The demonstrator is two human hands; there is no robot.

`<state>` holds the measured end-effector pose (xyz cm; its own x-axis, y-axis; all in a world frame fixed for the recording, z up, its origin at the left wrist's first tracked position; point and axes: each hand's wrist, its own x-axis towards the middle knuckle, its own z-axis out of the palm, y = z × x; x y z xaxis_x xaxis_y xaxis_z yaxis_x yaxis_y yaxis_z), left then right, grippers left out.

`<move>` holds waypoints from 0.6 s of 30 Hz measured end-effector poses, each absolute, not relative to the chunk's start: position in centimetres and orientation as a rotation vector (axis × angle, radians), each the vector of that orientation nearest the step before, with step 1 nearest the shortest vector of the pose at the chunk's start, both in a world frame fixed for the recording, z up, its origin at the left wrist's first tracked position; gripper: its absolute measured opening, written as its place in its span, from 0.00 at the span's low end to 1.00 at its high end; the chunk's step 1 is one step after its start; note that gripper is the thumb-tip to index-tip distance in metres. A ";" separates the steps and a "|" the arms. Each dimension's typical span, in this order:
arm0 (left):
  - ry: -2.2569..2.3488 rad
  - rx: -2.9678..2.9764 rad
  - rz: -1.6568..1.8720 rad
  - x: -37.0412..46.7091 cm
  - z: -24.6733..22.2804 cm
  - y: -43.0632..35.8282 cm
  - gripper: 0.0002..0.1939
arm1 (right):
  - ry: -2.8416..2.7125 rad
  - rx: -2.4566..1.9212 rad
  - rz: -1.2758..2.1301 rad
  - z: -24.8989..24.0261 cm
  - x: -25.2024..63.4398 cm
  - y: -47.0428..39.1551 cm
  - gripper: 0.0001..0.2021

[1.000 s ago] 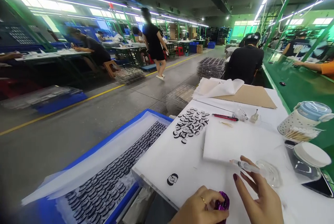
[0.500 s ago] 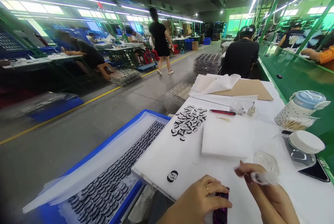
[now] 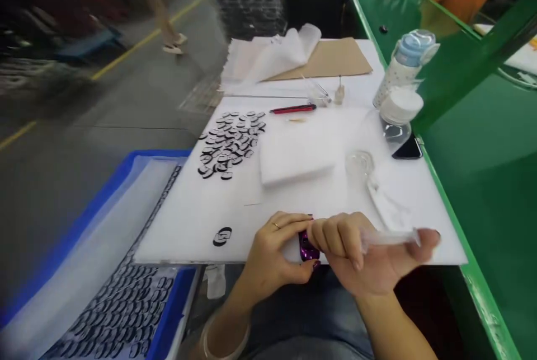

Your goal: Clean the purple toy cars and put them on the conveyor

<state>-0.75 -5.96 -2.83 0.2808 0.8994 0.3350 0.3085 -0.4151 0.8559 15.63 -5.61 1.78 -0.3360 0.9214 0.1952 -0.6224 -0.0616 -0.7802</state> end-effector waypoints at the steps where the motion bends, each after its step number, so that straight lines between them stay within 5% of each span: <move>1: 1.086 1.890 1.114 -0.8 -2.8 -5.9 0.27 | -0.916 -0.366 1.717 1.9 15.5 -5.6 0.37; 18: 1.118 1.934 1.109 -0.7 -2.6 -6.1 0.25 | -0.787 -0.263 1.793 0.3 15.4 -5.4 0.36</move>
